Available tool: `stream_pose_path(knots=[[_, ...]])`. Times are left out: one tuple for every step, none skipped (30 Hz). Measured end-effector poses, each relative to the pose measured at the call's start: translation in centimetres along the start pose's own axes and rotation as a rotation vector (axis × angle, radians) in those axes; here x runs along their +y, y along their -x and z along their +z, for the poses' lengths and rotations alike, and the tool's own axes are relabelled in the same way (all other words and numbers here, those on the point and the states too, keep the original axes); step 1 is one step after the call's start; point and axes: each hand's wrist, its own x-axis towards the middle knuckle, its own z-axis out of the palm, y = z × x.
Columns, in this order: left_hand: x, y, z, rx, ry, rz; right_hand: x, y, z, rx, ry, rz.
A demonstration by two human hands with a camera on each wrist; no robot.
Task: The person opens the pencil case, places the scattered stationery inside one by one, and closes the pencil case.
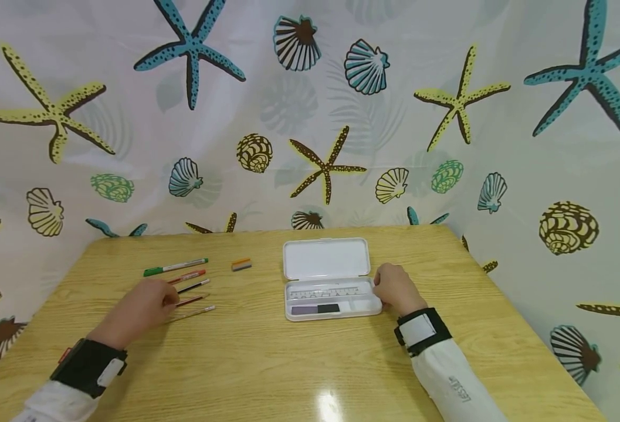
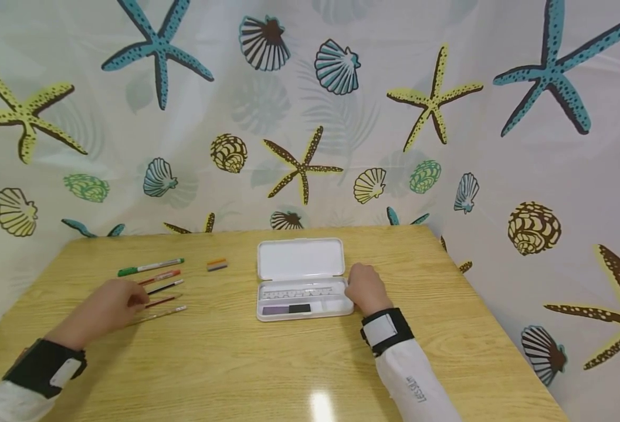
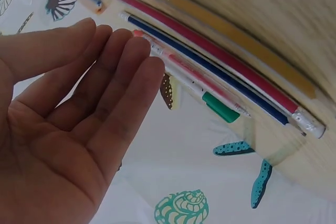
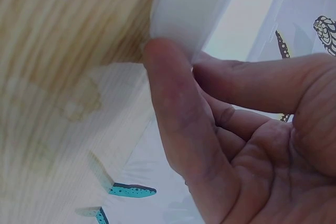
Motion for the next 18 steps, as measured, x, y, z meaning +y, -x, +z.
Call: stream_pose_path(knots=[[0.0, 0.1, 0.2, -0.008, -0.001, -0.004, 0.0, 0.0, 0.0, 0.001, 0.000, -0.002], [0.0, 0.1, 0.4, -0.012, -0.003, -0.004, 0.0, 0.0, 0.0, 0.001, -0.001, -0.002], [0.0, 0.1, 0.6, -0.014, -0.005, -0.006, 0.0, 0.0, 0.0, 0.000, -0.002, -0.002], [0.1, 0.2, 0.7, -0.015, -0.008, -0.006, 0.0, 0.0, 0.0, 0.000, -0.002, -0.002], [0.1, 0.2, 0.8, -0.015, -0.011, -0.006, 0.0, 0.1, 0.0, -0.001, -0.003, -0.001], [0.2, 0.2, 0.9, -0.014, -0.016, -0.009, 0.0, 0.1, 0.0, -0.001, -0.003, 0.000], [0.2, 0.2, 1.0, -0.011, -0.021, -0.010, 0.0, 0.1, 0.0, 0.000, -0.003, 0.000], [0.2, 0.2, 1.1, -0.010, -0.027, -0.004, -0.1, 0.1, 0.0, 0.000, -0.003, 0.000], [0.2, 0.1, 1.1, -0.007, -0.030, 0.000, -0.1, 0.1, -0.1, 0.000, -0.003, 0.000], [0.2, 0.1, 1.2, -0.003, -0.035, 0.005, -0.1, 0.1, -0.1, 0.001, -0.002, -0.001], [0.3, 0.1, 1.3, 0.000, -0.037, 0.009, -0.1, 0.1, -0.1, 0.001, -0.002, -0.002], [0.3, 0.1, 1.3, 0.006, -0.037, 0.015, -0.1, 0.0, -0.1, 0.002, -0.001, -0.001], [0.2, 0.1, 1.4, 0.013, -0.039, 0.024, -0.1, 0.0, -0.1, 0.001, -0.001, -0.001], [0.2, 0.1, 1.5, 0.017, -0.038, 0.031, -0.1, 0.0, -0.1, 0.000, 0.000, -0.001], [0.3, 0.1, 1.6, 0.020, -0.038, 0.035, -0.1, 0.0, -0.1, -0.001, 0.001, 0.000], [0.3, 0.1, 1.6, 0.021, -0.036, 0.039, -0.1, 0.1, -0.1, -0.002, 0.001, 0.002], [0.3, 0.1, 1.7, 0.018, -0.034, 0.043, -0.1, 0.1, -0.1, -0.003, 0.000, 0.003], [0.3, 0.1, 1.8, 0.015, -0.031, 0.044, -0.2, 0.1, -0.1, -0.004, -0.001, 0.004]])
